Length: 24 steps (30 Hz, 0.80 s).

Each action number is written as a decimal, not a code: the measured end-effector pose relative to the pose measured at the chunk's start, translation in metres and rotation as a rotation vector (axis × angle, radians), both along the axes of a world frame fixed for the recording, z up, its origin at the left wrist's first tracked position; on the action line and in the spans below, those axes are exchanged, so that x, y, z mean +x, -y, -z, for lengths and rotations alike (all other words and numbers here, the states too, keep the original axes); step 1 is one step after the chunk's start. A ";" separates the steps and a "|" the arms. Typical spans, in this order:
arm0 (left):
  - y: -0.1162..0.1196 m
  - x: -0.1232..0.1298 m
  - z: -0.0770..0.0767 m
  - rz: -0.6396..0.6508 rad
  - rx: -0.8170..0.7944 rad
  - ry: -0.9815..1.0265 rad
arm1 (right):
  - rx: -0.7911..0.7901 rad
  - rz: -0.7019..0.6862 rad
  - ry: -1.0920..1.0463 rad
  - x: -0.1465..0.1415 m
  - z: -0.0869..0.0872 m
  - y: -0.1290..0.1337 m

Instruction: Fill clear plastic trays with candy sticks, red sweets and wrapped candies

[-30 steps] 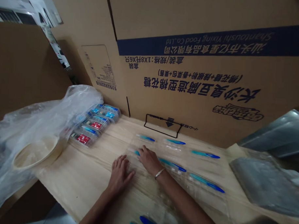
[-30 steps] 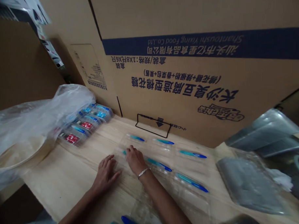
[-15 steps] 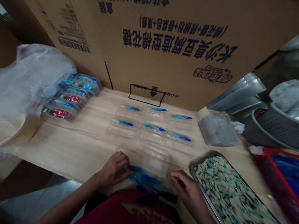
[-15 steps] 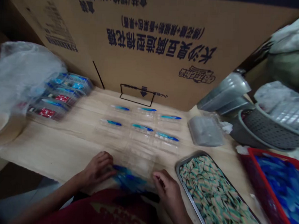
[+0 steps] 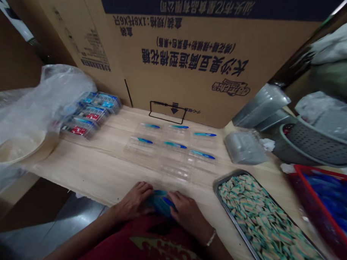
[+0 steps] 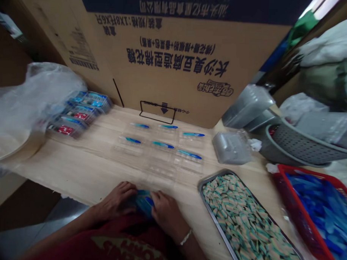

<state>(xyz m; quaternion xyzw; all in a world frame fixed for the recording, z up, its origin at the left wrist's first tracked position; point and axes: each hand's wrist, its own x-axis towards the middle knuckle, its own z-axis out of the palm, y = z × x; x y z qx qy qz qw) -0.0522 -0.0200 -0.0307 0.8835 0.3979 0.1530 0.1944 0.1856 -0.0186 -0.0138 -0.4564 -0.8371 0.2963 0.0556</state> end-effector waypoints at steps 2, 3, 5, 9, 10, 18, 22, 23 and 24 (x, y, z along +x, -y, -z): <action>-0.007 -0.002 -0.006 -0.032 0.034 0.016 | -0.057 0.081 -0.155 0.016 -0.009 -0.003; -0.013 -0.004 -0.009 -0.056 0.059 0.027 | -0.098 0.147 -0.245 0.026 -0.013 -0.006; -0.027 -0.006 -0.013 -0.076 0.105 0.038 | -0.206 0.286 -0.450 0.043 -0.016 -0.016; -0.051 0.000 -0.011 0.060 0.138 -0.040 | -0.231 0.561 -0.790 0.052 -0.002 -0.049; -0.053 0.002 -0.009 0.083 0.145 -0.058 | -0.170 0.615 -0.796 0.047 0.004 -0.058; -0.033 -0.003 0.000 -0.001 0.201 0.016 | 0.228 0.580 -0.460 0.024 0.008 -0.072; -0.006 -0.011 0.006 -0.094 0.185 0.043 | 0.125 0.267 -0.166 0.016 -0.008 -0.025; -0.001 -0.012 0.008 -0.099 0.178 0.030 | 0.050 0.192 -0.127 0.012 -0.008 -0.013; 0.004 -0.012 0.010 -0.102 0.168 0.012 | -0.003 0.136 -0.092 0.008 -0.007 -0.002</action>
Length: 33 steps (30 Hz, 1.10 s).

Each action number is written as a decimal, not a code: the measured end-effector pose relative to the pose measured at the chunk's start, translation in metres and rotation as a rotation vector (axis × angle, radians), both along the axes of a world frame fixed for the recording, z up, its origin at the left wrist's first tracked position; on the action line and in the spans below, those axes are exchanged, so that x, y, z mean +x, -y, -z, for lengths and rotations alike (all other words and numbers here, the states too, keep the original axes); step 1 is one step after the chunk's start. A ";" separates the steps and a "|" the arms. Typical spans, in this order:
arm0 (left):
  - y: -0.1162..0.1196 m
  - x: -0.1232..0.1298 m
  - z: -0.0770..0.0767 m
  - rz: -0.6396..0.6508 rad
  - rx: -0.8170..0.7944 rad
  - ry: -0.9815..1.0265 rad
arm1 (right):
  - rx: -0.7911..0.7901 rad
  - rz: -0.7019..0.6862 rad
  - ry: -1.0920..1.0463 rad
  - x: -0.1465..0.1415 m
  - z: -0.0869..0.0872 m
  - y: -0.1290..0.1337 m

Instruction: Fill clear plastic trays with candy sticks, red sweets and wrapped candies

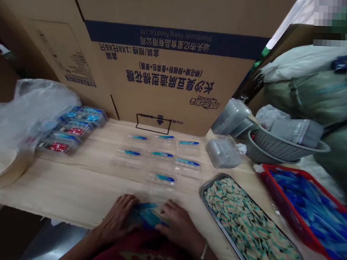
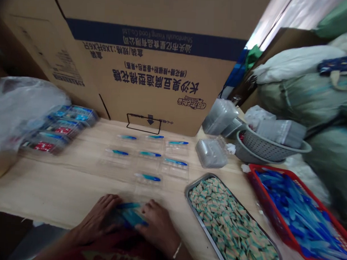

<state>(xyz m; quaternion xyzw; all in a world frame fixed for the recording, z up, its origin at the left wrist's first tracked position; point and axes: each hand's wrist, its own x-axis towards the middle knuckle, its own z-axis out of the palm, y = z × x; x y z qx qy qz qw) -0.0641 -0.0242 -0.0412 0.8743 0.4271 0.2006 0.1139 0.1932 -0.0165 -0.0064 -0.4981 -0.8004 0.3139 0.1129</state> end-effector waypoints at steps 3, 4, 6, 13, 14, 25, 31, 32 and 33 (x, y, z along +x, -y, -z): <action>0.008 0.006 0.006 -0.023 -0.056 -0.050 | -0.020 -0.065 0.098 -0.011 0.007 0.022; 0.009 0.010 0.007 -0.023 -0.080 -0.053 | -0.005 -0.080 0.120 -0.013 0.009 0.025; 0.010 0.019 0.008 0.001 -0.127 -0.044 | 0.046 -0.120 0.136 -0.016 0.015 0.028; 0.017 0.038 0.018 0.056 -0.047 0.012 | 0.317 -0.175 0.017 -0.022 0.050 0.025; 0.018 0.038 0.021 0.055 -0.023 0.039 | 0.355 -0.174 0.017 -0.023 0.056 0.024; 0.000 0.042 0.009 -0.370 -0.551 0.707 | 0.238 -0.072 0.135 -0.009 0.038 0.014; -0.006 0.093 -0.006 -0.559 -0.703 1.051 | 0.126 0.132 -0.414 -0.028 0.011 0.006; -0.007 0.103 -0.008 -0.521 -0.759 1.073 | 0.107 0.155 -0.496 -0.030 0.009 0.005; -0.010 0.112 -0.009 -0.467 -0.815 1.080 | 0.087 0.187 -0.561 -0.030 0.007 0.004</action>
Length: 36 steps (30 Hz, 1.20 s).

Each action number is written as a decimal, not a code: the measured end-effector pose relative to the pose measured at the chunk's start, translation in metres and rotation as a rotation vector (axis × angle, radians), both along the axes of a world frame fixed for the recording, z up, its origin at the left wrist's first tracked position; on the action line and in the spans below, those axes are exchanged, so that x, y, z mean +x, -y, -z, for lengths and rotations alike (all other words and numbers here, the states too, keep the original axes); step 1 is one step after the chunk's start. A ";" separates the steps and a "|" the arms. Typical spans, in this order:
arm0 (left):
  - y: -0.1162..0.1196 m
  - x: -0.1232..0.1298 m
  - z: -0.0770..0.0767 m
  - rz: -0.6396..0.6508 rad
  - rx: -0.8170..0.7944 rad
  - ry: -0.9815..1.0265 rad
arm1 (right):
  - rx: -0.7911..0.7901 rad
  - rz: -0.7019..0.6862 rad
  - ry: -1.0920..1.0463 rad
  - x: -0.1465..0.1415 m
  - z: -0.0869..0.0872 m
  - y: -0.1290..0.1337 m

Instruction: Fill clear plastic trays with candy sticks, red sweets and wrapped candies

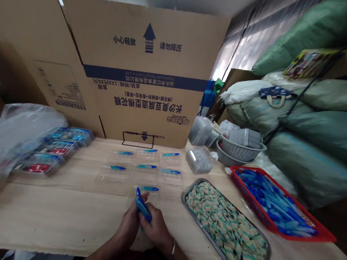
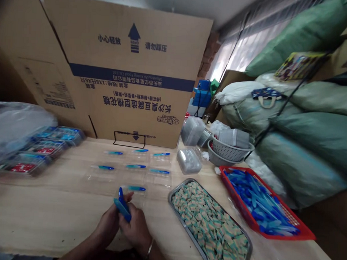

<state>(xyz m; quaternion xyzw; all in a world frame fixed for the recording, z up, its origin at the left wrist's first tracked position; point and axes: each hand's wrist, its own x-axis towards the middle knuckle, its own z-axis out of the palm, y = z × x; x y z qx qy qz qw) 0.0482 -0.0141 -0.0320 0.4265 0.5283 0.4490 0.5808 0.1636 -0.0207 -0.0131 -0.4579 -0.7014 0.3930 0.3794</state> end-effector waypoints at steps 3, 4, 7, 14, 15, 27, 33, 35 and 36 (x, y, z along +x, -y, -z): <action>-0.021 0.016 -0.002 0.266 0.096 -0.059 | -0.044 0.100 -0.054 0.024 -0.005 -0.003; -0.035 0.017 -0.003 0.352 0.203 -0.160 | -0.052 0.153 -0.007 0.040 -0.007 -0.005; -0.111 0.015 -0.009 0.374 0.679 -0.606 | -0.061 0.378 0.273 0.112 -0.020 -0.012; -0.268 0.023 0.004 0.337 0.715 -1.329 | -0.170 0.974 1.093 0.332 -0.074 -0.013; -0.271 0.021 0.009 0.369 0.694 -1.351 | -0.198 1.002 1.119 0.352 -0.079 -0.014; -0.247 0.020 0.005 0.461 0.576 -1.449 | 0.224 0.252 0.982 0.183 -0.027 -0.217; -0.244 0.019 0.003 0.439 0.539 -1.429 | 0.198 0.168 1.014 0.150 0.000 -0.291; -0.245 0.020 0.002 0.454 0.513 -1.428 | 0.213 0.152 1.009 0.151 0.005 -0.296; -0.245 0.021 0.002 0.470 0.496 -1.428 | 0.223 0.143 1.002 0.150 0.008 -0.296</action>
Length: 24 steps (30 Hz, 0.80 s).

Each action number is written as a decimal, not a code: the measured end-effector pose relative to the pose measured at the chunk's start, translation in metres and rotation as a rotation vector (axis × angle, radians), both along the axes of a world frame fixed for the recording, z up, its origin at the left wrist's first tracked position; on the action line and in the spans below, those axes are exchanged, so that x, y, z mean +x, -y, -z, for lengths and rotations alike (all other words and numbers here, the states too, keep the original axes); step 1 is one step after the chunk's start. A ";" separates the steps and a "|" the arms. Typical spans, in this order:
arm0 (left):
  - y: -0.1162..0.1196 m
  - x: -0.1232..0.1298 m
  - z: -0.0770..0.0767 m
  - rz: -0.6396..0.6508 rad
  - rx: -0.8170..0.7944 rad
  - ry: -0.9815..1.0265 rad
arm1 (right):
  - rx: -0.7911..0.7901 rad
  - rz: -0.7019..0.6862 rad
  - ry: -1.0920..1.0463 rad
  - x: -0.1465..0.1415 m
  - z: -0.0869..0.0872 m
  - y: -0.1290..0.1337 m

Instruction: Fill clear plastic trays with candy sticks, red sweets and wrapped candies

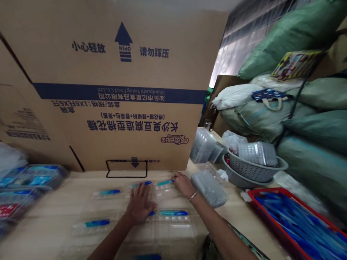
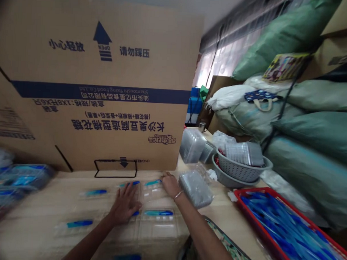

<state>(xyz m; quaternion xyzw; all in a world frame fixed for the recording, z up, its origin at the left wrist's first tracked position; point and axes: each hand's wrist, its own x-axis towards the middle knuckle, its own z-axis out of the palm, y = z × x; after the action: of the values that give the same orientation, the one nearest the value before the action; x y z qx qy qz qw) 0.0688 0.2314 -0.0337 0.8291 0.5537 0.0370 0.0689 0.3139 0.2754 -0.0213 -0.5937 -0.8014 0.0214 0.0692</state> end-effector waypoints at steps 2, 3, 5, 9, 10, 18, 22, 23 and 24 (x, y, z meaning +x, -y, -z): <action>-0.001 0.001 -0.001 -0.008 -0.034 -0.014 | 0.004 -0.024 -0.017 -0.002 0.006 0.002; -0.001 0.001 -0.001 -0.012 -0.041 -0.019 | 0.003 -0.037 -0.030 -0.004 0.010 0.004; -0.002 0.002 -0.001 -0.015 -0.044 -0.026 | 0.000 -0.058 -0.060 -0.007 0.017 0.006; -0.003 0.001 0.002 0.001 -0.041 -0.036 | -0.035 -0.053 -0.100 -0.010 0.027 0.008; -0.004 0.000 0.003 0.005 -0.037 -0.039 | -0.045 -0.039 -0.105 -0.011 0.025 0.010; -0.009 0.002 0.009 0.030 0.076 -0.067 | 0.108 0.043 -0.228 -0.028 -0.027 0.122; -0.008 0.001 0.008 0.055 0.086 -0.068 | 0.119 0.203 -0.248 -0.012 -0.020 0.234; -0.007 0.001 0.007 0.060 0.084 -0.067 | 0.116 0.255 -0.245 -0.001 -0.015 0.257; -0.007 0.002 0.005 0.064 0.083 -0.069 | 0.114 0.306 -0.242 0.011 -0.009 0.275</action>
<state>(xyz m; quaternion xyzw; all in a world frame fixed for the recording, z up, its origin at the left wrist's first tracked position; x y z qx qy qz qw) 0.0707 0.2380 -0.0385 0.8493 0.5268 0.0289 0.0165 0.3249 0.0009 -0.0122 -0.6967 -0.6876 0.0367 0.2009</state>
